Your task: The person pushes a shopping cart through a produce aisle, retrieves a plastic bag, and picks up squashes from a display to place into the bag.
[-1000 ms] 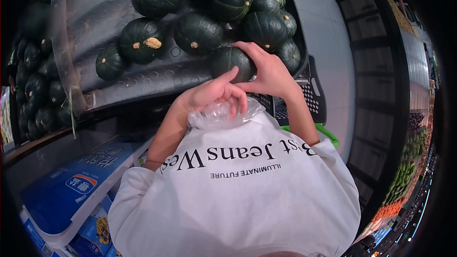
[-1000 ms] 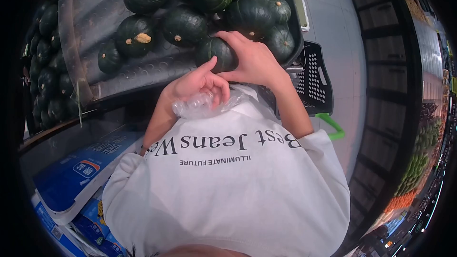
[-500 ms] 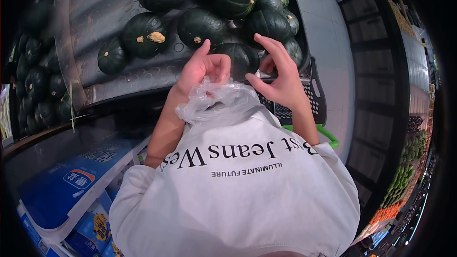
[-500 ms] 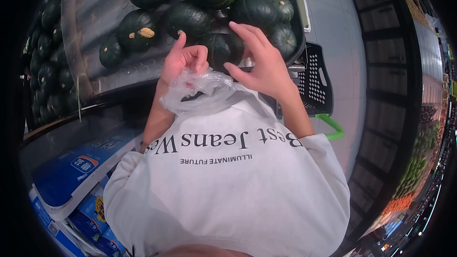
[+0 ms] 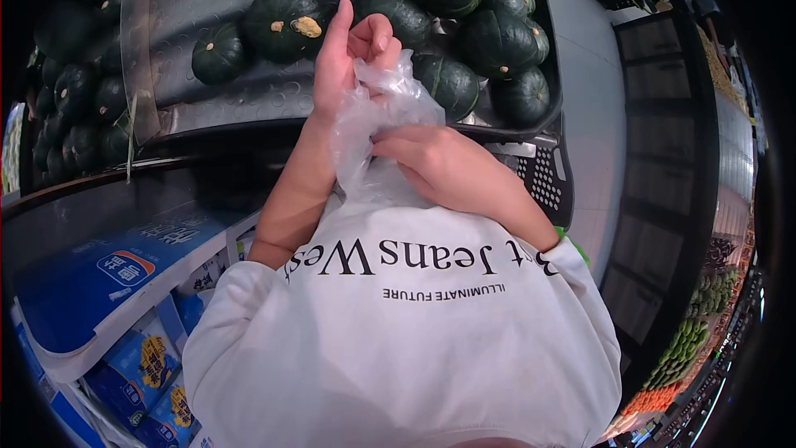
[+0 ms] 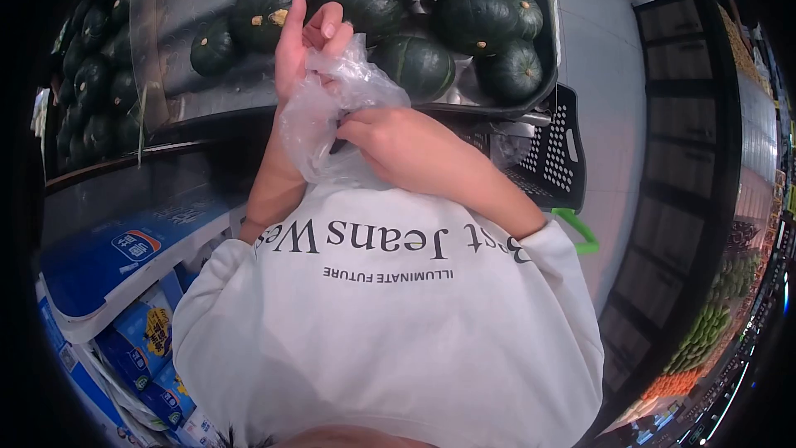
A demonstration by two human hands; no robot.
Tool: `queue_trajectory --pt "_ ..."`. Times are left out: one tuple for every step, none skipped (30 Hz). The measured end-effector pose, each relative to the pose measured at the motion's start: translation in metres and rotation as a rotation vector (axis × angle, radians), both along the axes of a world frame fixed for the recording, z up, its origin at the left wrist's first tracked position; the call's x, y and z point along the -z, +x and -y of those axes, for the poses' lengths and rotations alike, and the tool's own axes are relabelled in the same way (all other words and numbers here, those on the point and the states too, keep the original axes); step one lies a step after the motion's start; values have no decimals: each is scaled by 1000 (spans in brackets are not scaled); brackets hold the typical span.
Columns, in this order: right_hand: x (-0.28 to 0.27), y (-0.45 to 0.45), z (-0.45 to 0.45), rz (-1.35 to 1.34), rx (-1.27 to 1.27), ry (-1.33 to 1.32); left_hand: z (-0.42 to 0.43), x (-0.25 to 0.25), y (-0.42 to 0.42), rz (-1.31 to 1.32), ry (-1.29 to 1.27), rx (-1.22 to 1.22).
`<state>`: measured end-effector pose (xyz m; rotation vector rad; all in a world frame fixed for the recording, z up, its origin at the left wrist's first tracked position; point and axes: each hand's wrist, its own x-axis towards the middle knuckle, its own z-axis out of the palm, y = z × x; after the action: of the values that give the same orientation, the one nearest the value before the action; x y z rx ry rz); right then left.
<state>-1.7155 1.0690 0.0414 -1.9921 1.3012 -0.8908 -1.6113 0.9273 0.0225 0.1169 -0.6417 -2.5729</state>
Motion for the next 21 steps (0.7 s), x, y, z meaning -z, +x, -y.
queue_trajectory --pt "3 5 4 -50 -22 50 -2 -4 1 -5 -11 -18" --pt "7 10 9 -102 -45 99 -4 -8 1 -11 -22 -36" --pt "10 15 13 -154 -66 147 -6 -14 2 22 -63 -86" --pt "15 23 18 -242 -71 224 -9 -20 2 53 -103 -133" --pt "18 30 22 -328 -71 303 -13 -25 2 85 -142 -181" --pt "21 37 26 -419 -78 380 -16 -30 3 114 -154 -195" --pt "25 44 31 -487 -81 427 -18 -35 4 141 -167 -209" --pt "27 47 33 -523 -85 451 -20 -40 4 169 -179 -224" --pt "29 51 35 -540 -79 457 -21 -46 4 152 -213 -250" --pt "30 51 36 -551 -74 457 -22 -52 4 135 -246 -275" --pt "32 52 39 -552 -69 456 -23 -58 4 119 -279 -299" --pt "33 52 41 -556 -61 446 -27 -66 3 164 -330 -335" --pt "34 53 41 -557 -49 431 -32 -74 0 209 -382 -373" --pt "35 53 42 -564 -39 422 -35 -79 -2 253 -433 -410" --pt "35 54 41 -569 -24 405 -36 -79 -4 238 -414 -387" --pt "35 54 41 -571 -13 388 -38 -80 -6 243 -407 -390" --pt "35 55 40 -575 -1 375 -40 -81 -8 250 -400 -393" --pt "36 57 40 -578 10 365 -42 -81 -9 257 -393 -395" --pt "36 57 38 -584 21 347 -43 -81 -11 271 -411 -405" --pt "36 58 38 -583 30 336 -44 -81 -14 284 -431 -414" --pt "36 60 38 -588 35 328 -45 -80 -15 299 -451 -423"
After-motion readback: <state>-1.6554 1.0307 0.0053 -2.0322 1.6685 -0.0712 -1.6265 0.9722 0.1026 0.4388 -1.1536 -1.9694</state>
